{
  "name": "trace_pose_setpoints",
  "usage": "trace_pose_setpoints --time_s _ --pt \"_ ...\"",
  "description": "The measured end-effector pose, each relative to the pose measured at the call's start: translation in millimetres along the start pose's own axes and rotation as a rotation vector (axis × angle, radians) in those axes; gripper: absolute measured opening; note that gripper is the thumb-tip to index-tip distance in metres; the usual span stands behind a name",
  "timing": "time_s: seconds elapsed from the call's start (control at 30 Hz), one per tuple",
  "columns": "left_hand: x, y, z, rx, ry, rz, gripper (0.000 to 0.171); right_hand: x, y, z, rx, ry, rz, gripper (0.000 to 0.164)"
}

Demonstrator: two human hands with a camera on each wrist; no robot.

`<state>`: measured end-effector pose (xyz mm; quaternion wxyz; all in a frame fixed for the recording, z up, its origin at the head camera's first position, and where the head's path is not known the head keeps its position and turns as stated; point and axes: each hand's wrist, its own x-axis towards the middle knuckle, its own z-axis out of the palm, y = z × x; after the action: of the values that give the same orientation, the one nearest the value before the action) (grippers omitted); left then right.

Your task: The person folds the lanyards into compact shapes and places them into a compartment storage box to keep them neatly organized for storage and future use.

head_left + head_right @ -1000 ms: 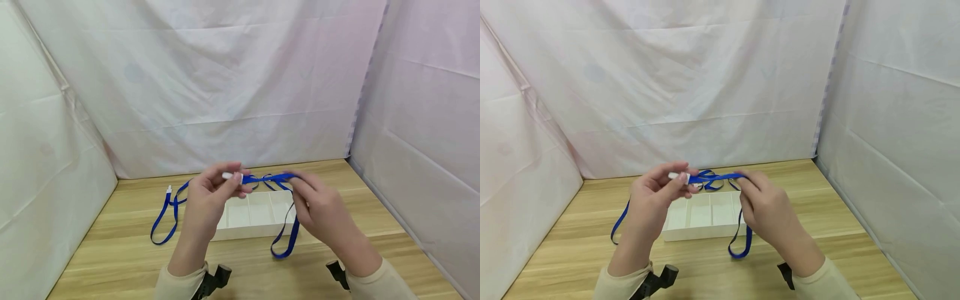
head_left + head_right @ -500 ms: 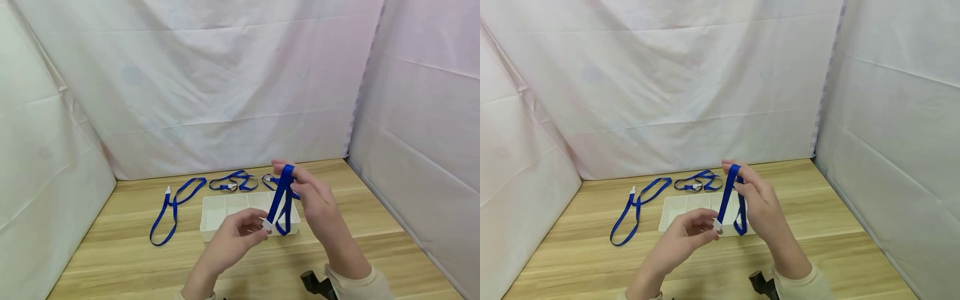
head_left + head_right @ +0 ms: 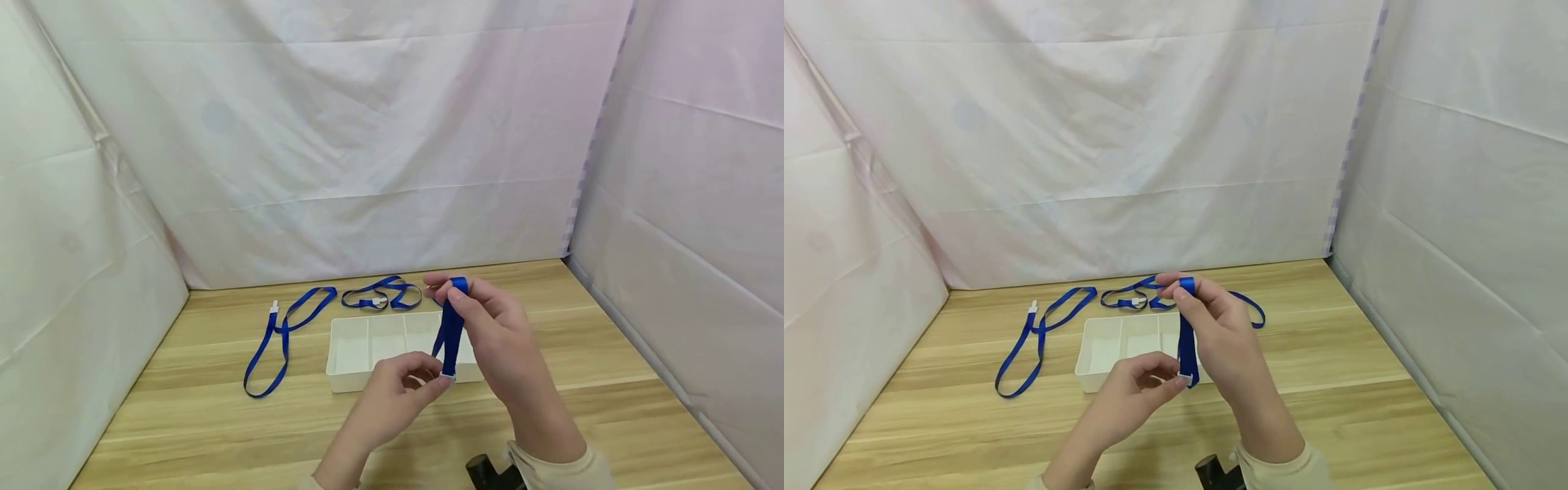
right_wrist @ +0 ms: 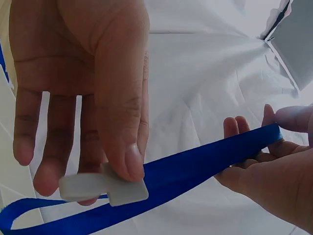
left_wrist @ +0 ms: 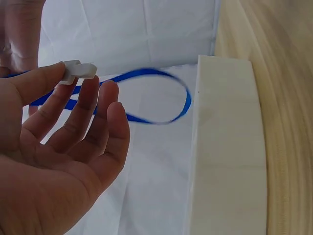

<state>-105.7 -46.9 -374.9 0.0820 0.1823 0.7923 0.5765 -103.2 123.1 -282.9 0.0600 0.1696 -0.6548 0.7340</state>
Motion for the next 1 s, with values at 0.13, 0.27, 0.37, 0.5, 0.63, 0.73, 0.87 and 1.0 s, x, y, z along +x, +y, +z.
trace_pose_setpoints --time_s 0.13,0.27,0.37,0.5,0.63,0.73,0.87,1.0 --pt "2.2 -5.3 5.3 0.025 0.005 0.037 0.017 0.5 1.4 0.8 0.001 -0.006 0.0 0.026" --pt "3.5 -8.1 7.8 0.037 -0.012 0.049 0.016 0.8 1.6 0.7 -0.003 -0.002 -0.001 0.03" --pt "3.8 -9.1 8.4 0.026 -0.024 0.042 0.014 1.3 0.1 1.4 -0.011 -0.005 -0.006 0.033" --pt "3.8 -9.6 8.5 0.027 -0.033 0.022 0.013 3.3 -2.8 2.4 -0.027 -0.011 -0.019 0.037" --pt "3.2 -9.8 7.6 0.035 -0.045 0.009 0.014 3.9 -4.6 2.8 -0.037 -0.013 -0.02 0.038" --pt "3.0 -10.7 6.8 0.041 -0.06 0.005 0.015 2.4 -4.6 2.5 -0.032 -0.021 -0.012 0.037" --pt "3.4 -13.2 6.2 0.069 -0.06 0.013 0.018 0.7 -4.2 2.0 -0.021 -0.036 -0.016 0.037" --pt "5.4 -13.4 6.1 0.078 0.045 0.05 0.022 -1.0 -4.8 1.7 -0.011 -0.045 -0.01 0.038"
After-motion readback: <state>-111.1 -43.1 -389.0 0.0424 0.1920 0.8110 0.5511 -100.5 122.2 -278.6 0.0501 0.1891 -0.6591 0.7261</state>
